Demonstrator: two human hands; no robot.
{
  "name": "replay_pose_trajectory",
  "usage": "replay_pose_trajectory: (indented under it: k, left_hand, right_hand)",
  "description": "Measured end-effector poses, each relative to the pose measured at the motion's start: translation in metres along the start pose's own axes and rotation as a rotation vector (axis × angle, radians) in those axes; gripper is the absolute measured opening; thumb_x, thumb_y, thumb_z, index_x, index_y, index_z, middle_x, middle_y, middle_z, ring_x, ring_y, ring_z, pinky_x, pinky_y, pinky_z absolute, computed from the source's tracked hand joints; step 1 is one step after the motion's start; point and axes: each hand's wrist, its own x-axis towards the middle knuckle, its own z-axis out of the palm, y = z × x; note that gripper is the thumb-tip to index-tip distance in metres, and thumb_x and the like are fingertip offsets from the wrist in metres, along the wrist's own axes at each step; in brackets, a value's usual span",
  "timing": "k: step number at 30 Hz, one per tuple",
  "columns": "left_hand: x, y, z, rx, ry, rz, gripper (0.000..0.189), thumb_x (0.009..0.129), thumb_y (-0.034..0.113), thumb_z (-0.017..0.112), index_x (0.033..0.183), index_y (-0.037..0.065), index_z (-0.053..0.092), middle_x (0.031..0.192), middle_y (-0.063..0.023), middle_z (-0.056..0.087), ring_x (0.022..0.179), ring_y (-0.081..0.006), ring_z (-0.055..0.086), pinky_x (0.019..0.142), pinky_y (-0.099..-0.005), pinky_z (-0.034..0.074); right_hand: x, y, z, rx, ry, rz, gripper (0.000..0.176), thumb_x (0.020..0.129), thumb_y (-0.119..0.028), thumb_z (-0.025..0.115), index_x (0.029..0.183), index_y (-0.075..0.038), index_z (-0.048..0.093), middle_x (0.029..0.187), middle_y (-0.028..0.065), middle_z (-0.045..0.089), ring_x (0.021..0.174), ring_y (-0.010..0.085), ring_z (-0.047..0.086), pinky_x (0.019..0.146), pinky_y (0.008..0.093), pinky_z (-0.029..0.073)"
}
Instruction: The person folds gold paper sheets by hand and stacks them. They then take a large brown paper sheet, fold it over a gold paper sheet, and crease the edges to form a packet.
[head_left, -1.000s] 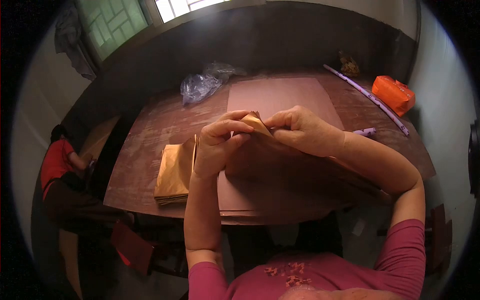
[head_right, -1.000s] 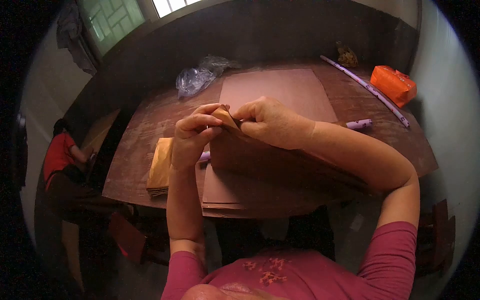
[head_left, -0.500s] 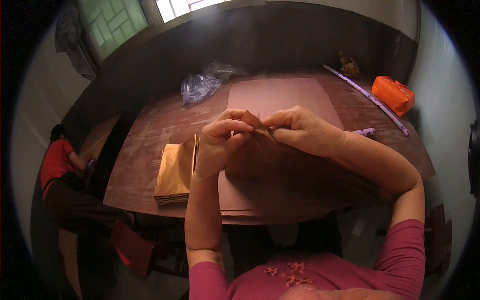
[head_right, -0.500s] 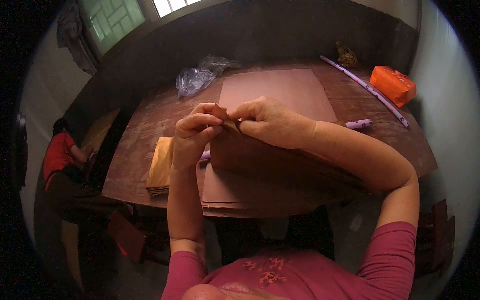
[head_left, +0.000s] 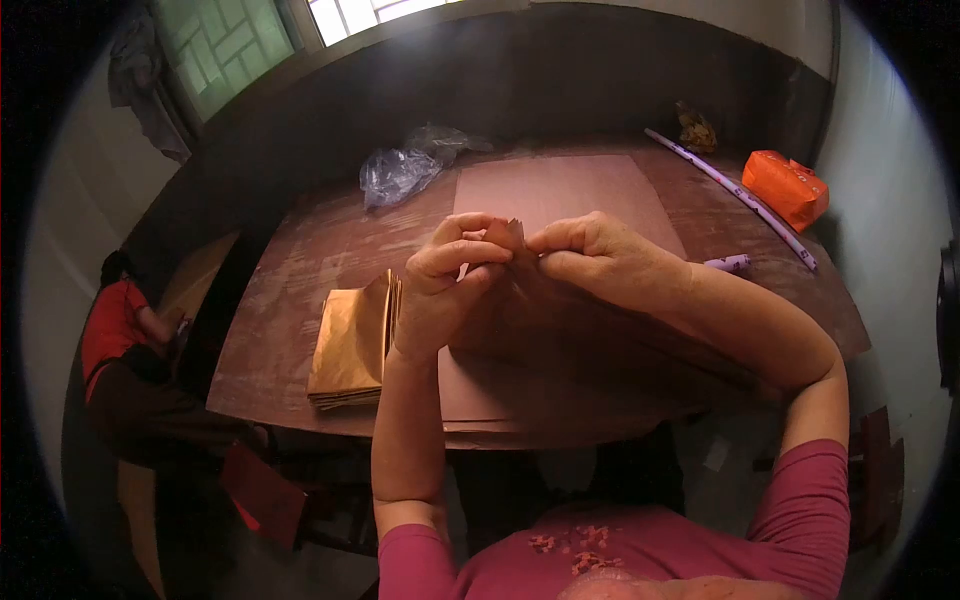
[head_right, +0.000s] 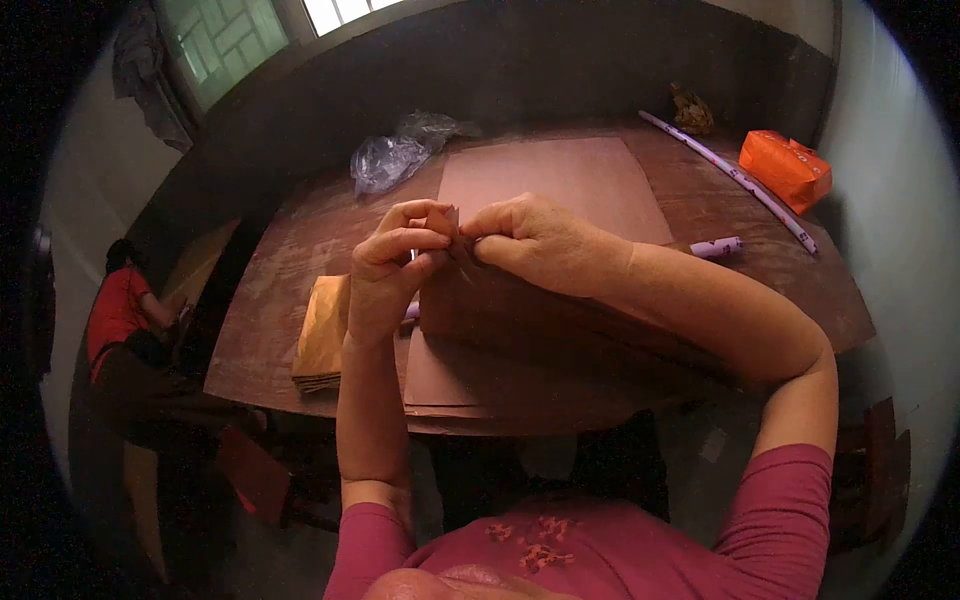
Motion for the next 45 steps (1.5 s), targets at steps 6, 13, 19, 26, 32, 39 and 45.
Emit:
replay_pose_trajectory:
  k: [6,13,19,26,32,39,45]
  left_hand:
    - [0.001,-0.003,0.001,-0.001,-0.037,0.015,0.027,0.079,-0.016,0.063,0.098,0.0,0.072,0.117,-0.0126,0.06,0.105,-0.0214,0.062,0.091,-0.0326,0.052]
    - [0.004,0.006,0.009,0.085,-0.005,0.045,0.026,0.078,-0.016,0.062,0.098,-0.001,0.071,0.116,-0.012,0.061,0.102,-0.0215,0.063,0.087,-0.0317,0.053]
    - [0.004,0.008,0.012,0.161,-0.011,-0.007,0.027,0.077,-0.015,0.064,0.098,0.0,0.071,0.121,-0.0122,0.061,0.11,-0.0216,0.061,0.093,-0.0322,0.051]
    - [-0.012,0.0,0.022,0.253,0.232,0.015,0.051,0.078,-0.003,0.075,0.126,0.004,0.06,0.137,-0.01,0.053,0.122,-0.019,0.053,0.104,-0.0329,0.043]
    - [-0.053,-0.012,0.039,0.242,0.395,-0.127,0.058,0.078,0.004,0.079,0.131,0.005,0.056,0.135,-0.0071,0.055,0.114,-0.019,0.056,0.102,-0.0328,0.043]
    - [-0.088,-0.022,0.053,0.284,0.339,-0.237,0.066,0.072,-0.004,0.077,0.133,0.007,0.055,0.129,-0.0061,0.058,0.11,-0.0175,0.056,0.098,-0.0318,0.045]
    - [-0.085,-0.02,0.054,0.365,0.31,-0.159,0.057,0.071,-0.006,0.075,0.125,0.007,0.061,0.124,-0.0058,0.057,0.103,-0.0163,0.056,0.092,-0.0286,0.046]
  right_hand:
    - [-0.002,-0.004,0.0,0.037,0.024,0.008,0.024,0.089,-0.004,0.052,0.102,0.005,0.069,0.086,0.0076,0.068,0.084,0.0124,0.06,0.077,0.0293,0.05]
    - [-0.001,0.001,0.001,0.122,0.053,0.08,0.022,0.091,-0.011,0.057,0.099,0.005,0.07,0.086,0.0063,0.069,0.083,0.0116,0.06,0.075,0.0288,0.049]
    - [-0.002,0.001,0.001,0.017,0.042,0.093,0.024,0.095,-0.016,0.06,0.099,0.004,0.071,0.085,0.004,0.068,0.08,0.0094,0.058,0.071,0.0275,0.048]
    - [-0.003,0.0,0.002,0.304,0.067,0.184,0.02,0.095,-0.008,0.059,0.108,0.004,0.069,0.097,0.0024,0.067,0.089,0.0065,0.058,0.08,0.0221,0.047]
    - [-0.002,0.008,0.003,0.287,0.121,0.191,0.021,0.093,-0.009,0.061,0.105,0.005,0.072,0.092,0.004,0.069,0.084,0.0092,0.058,0.076,0.0248,0.049]
    - [-0.005,0.01,0.004,0.264,0.072,0.217,0.023,0.095,-0.008,0.059,0.11,0.006,0.069,0.096,0.0044,0.069,0.088,0.0086,0.06,0.079,0.0238,0.05]
    - [-0.007,0.011,0.004,0.211,0.079,0.205,0.023,0.092,-0.01,0.061,0.107,0.006,0.071,0.091,0.0028,0.068,0.085,0.0086,0.058,0.075,0.0247,0.049]
